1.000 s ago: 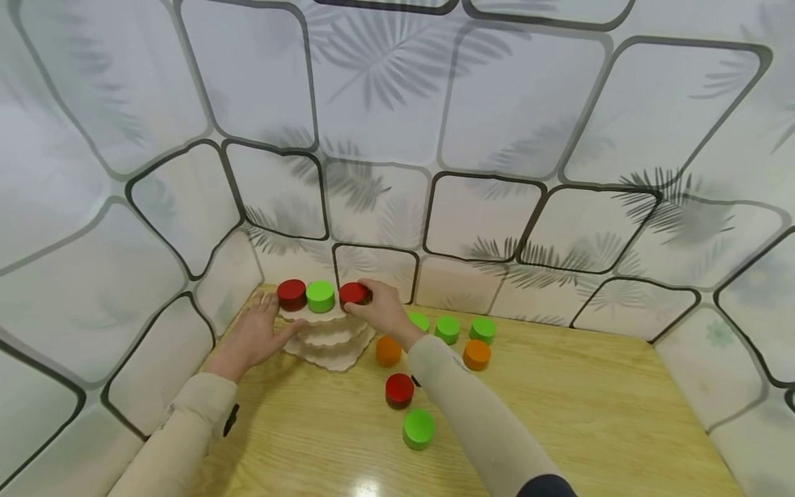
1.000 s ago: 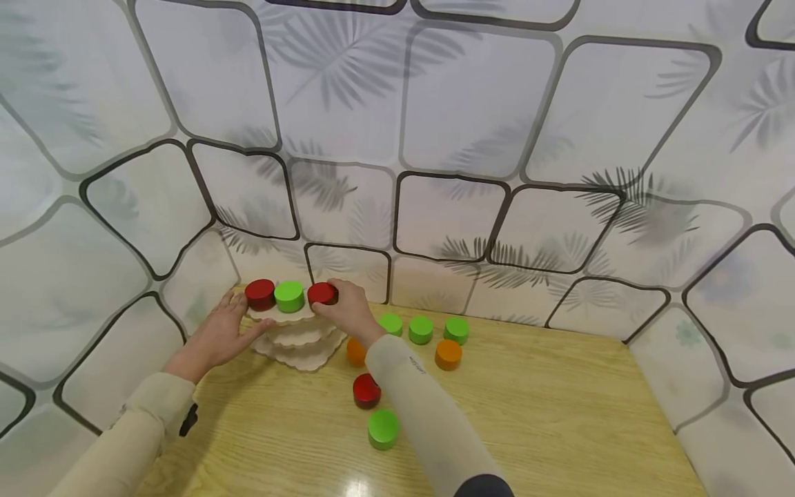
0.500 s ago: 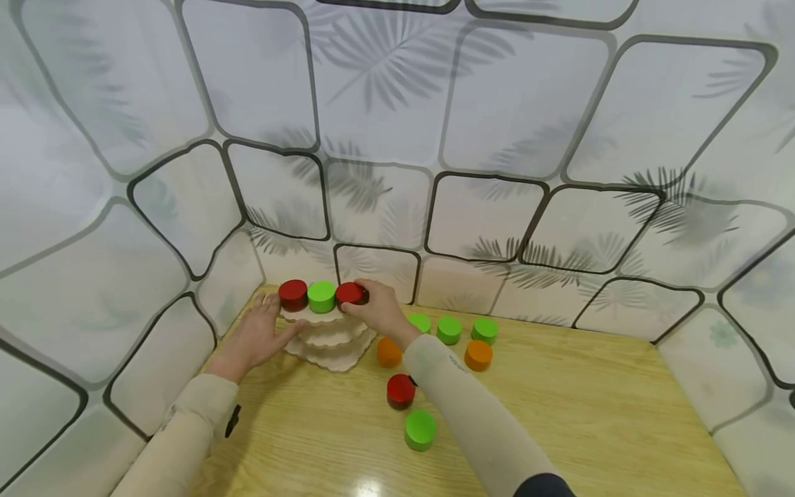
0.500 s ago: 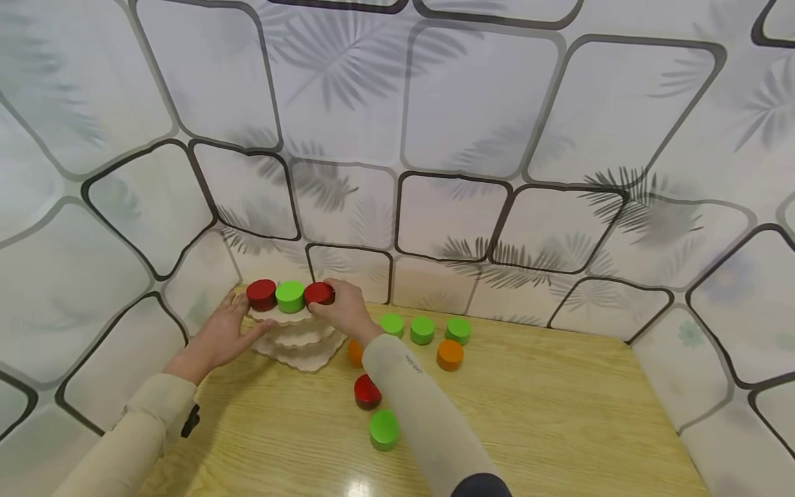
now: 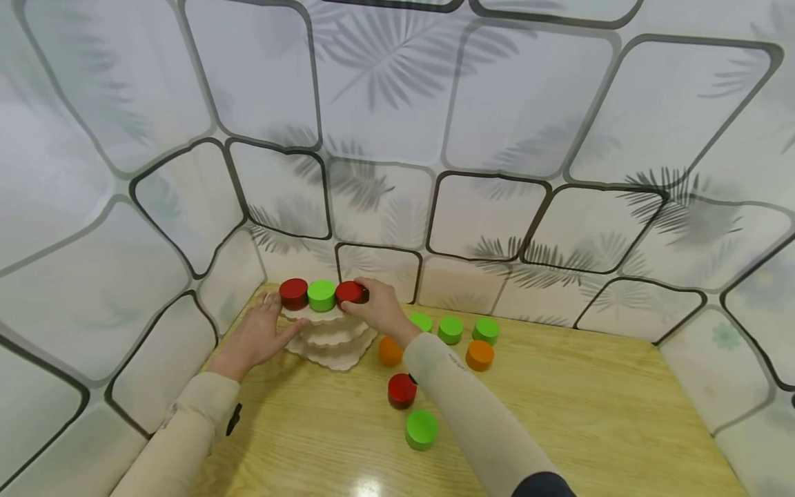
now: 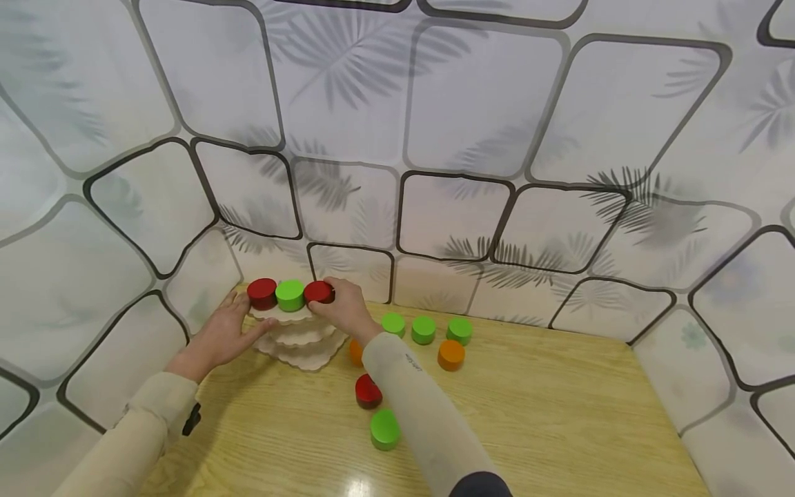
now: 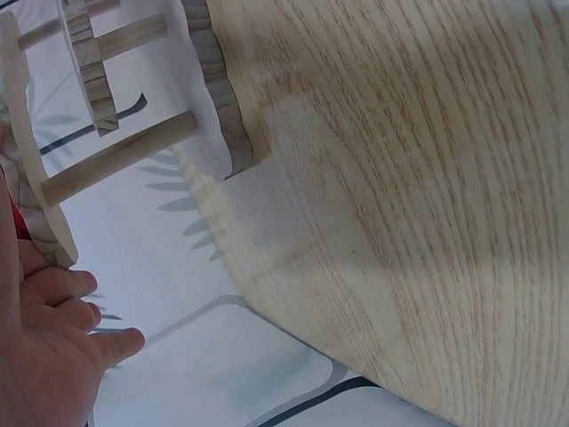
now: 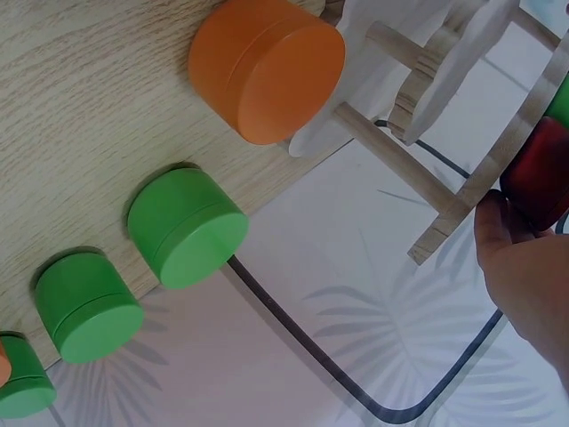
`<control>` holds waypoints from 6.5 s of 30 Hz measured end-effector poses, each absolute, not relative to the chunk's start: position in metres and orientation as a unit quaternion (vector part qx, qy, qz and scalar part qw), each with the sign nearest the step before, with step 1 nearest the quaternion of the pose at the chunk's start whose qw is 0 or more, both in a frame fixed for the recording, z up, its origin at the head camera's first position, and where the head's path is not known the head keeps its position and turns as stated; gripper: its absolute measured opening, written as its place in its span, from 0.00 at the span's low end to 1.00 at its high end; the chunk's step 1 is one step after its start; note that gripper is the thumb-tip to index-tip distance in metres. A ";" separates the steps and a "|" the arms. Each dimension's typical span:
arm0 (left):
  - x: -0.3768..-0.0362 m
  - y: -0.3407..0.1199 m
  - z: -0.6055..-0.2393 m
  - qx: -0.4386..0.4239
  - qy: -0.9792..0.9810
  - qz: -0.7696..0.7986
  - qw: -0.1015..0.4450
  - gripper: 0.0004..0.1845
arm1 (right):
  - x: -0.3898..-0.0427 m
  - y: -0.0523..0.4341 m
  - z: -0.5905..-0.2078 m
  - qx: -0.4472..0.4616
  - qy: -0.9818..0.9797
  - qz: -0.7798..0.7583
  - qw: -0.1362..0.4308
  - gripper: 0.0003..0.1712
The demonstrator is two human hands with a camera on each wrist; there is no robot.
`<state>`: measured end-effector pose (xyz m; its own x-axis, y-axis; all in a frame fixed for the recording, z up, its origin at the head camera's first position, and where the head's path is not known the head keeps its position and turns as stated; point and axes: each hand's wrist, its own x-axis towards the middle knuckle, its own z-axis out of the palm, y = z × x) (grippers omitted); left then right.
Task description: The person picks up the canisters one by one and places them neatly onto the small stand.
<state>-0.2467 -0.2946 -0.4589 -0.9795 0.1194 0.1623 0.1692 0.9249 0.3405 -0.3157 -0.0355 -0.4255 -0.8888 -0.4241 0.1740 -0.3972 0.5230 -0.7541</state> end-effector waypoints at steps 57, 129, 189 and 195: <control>-0.245 -0.295 -0.454 -0.079 -0.977 -0.186 0.065 0.54 | -0.275 0.046 -0.441 -0.224 0.840 -0.493 0.025 0.30; -0.245 -0.294 -0.454 -0.081 -0.978 -0.179 0.075 0.54 | -0.227 0.103 -0.520 -0.247 0.838 -0.458 0.163 0.39; -0.246 -0.294 -0.453 -0.084 -0.977 -0.187 0.066 0.53 | -0.312 0.037 -0.441 -0.186 0.849 -0.494 0.026 0.32; -0.248 -0.295 -0.455 -0.084 -0.976 -0.189 0.068 0.53 | -0.318 0.032 -0.435 -0.181 0.852 -0.491 0.016 0.33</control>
